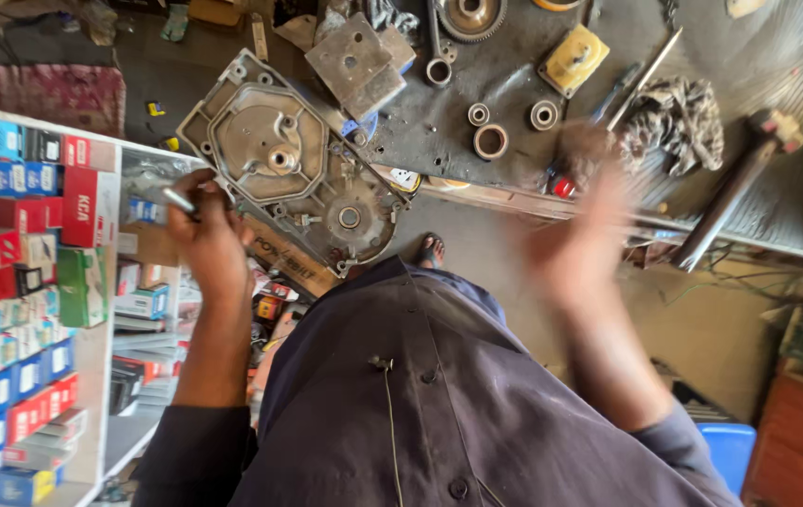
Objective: The person assembles a small engine by placing bearings into the engine casing, inserting a crankshaft, and using a hammer to tap components into place. They also clean a gear with a rag and place it into the casing.
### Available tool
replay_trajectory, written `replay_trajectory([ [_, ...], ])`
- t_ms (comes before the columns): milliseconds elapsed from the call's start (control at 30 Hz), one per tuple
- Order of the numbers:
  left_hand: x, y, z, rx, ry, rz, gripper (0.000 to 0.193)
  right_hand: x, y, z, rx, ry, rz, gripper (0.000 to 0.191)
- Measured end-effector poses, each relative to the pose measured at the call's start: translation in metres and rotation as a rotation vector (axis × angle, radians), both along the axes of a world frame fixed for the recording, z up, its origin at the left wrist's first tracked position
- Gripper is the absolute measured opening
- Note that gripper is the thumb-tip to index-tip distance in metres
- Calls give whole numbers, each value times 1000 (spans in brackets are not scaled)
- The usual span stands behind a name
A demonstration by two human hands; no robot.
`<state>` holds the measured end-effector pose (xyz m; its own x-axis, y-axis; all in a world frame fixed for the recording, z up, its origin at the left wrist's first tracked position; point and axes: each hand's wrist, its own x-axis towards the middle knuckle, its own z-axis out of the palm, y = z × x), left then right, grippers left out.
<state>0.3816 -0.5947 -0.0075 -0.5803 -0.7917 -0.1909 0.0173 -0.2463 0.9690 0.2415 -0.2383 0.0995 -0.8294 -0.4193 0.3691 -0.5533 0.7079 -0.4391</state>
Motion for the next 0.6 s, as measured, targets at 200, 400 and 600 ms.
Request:
replay_trajectory([
  [200,1,-3,-14,330,3,68,22,49,-170,33,68,-97,358,123],
  [400,19,-3,-10,258,-3,-67,37,47,-198,22,215,-187,289,118],
  [600,30,-13,-20,211,-24,-55,26,48,-177,35,-96,-211,381,113],
])
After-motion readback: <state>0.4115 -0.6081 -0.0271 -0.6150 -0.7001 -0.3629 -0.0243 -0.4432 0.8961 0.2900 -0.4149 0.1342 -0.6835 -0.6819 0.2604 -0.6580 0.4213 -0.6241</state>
